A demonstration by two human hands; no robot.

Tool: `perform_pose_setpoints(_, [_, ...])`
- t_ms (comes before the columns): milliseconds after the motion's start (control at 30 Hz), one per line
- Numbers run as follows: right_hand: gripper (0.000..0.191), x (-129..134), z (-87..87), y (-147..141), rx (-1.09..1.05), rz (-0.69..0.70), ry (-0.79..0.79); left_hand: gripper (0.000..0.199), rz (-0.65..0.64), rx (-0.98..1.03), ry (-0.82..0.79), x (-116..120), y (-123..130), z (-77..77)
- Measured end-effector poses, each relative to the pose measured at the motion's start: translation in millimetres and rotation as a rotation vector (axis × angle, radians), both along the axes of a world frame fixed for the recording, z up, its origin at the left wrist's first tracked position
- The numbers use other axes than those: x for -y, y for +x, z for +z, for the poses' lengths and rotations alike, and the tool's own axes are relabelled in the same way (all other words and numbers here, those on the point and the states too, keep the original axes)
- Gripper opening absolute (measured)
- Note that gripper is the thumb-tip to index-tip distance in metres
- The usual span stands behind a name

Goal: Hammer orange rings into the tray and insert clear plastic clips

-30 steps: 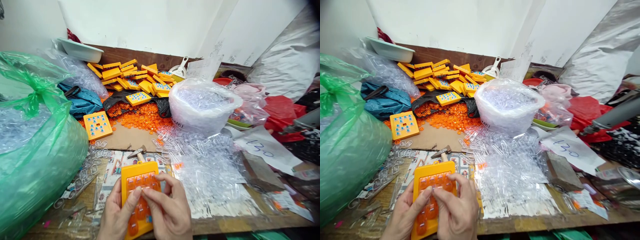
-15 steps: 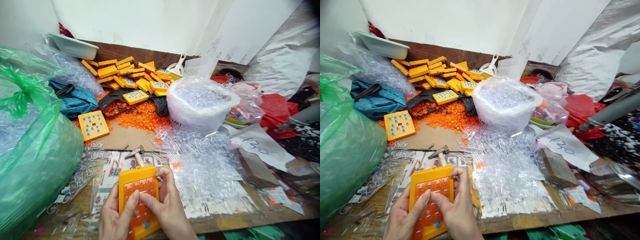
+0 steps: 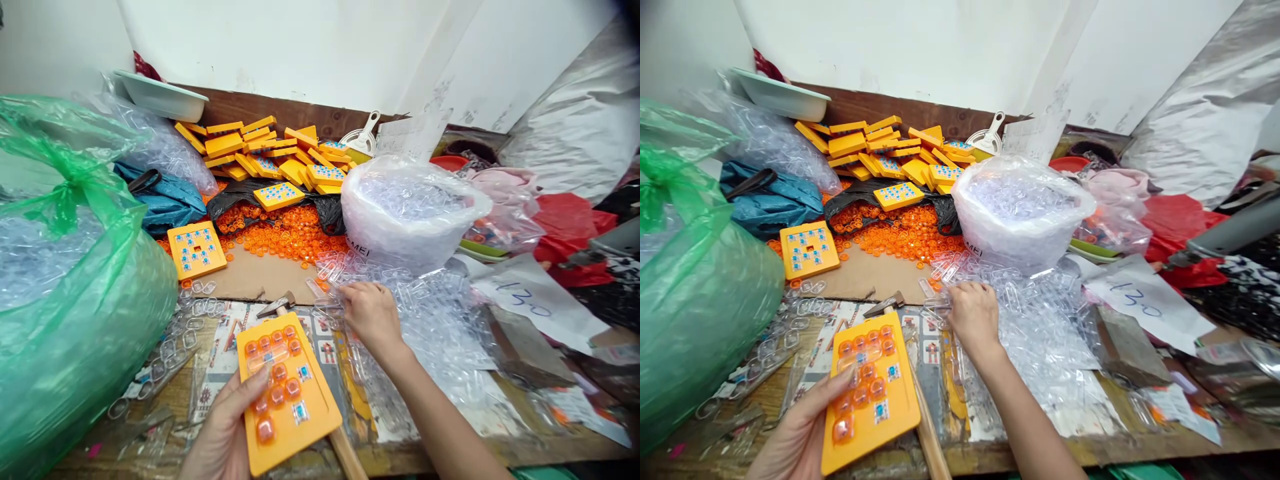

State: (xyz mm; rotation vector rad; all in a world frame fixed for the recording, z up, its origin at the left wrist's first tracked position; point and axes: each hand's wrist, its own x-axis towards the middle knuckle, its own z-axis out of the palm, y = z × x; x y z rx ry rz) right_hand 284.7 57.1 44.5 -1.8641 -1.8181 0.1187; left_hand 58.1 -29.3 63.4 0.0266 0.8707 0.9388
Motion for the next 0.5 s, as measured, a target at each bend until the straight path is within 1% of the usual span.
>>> perform_pose_setpoints(67, [0.015, 4, 2.5, -4, -0.032, 0.011, 0.054, 0.057, -0.008, 0.036, -0.008, 0, -4, -5.4])
perform_pose_setpoints(167, [0.029, 28, 15.2, -17, -0.185, 0.069, 0.12, 0.057, 0.015, 0.075, -0.002, 0, -9, -13.9])
perform_pose_setpoints(200, [0.032, 39, 19.8, -23, -0.246, 0.105, 0.111, 0.058, 0.01, 0.085, 0.009, 0, -11, -15.9])
perform_pose_setpoints(267, [0.035, 62, 26.0, -36, -0.377, 0.185, 0.033, 0.064, -0.024, 0.103, 0.047, 1, -11, -17.6])
perform_pose_setpoints(333, [0.02, 83, 26.9, -47, -0.558, 0.283, -0.109, 0.07, -0.083, 0.092, 0.102, 3, -11, -16.1])
perform_pose_setpoints(367, [0.017, 91, 25.7, -52, -0.624, 0.342, -0.17, 0.074, -0.111, 0.068, 0.137, 4, -10, -14.5])
perform_pose_setpoints(400, [0.013, 97, 23.8, -55, -0.677, 0.39, -0.199, 0.077, -0.132, 0.032, 0.175, 6, -9, -12.6])
perform_pose_setpoints(467, [0.008, 105, 19.4, -59, -0.706, 0.446, -0.18, 0.079, -0.153, -0.057, 0.253, 8, -6, -8.9])
perform_pose_setpoints(500, [0.009, 107, 17.3, -60, -0.703, 0.445, -0.151, 0.078, -0.157, -0.103, 0.286, 10, -4, -7.6])
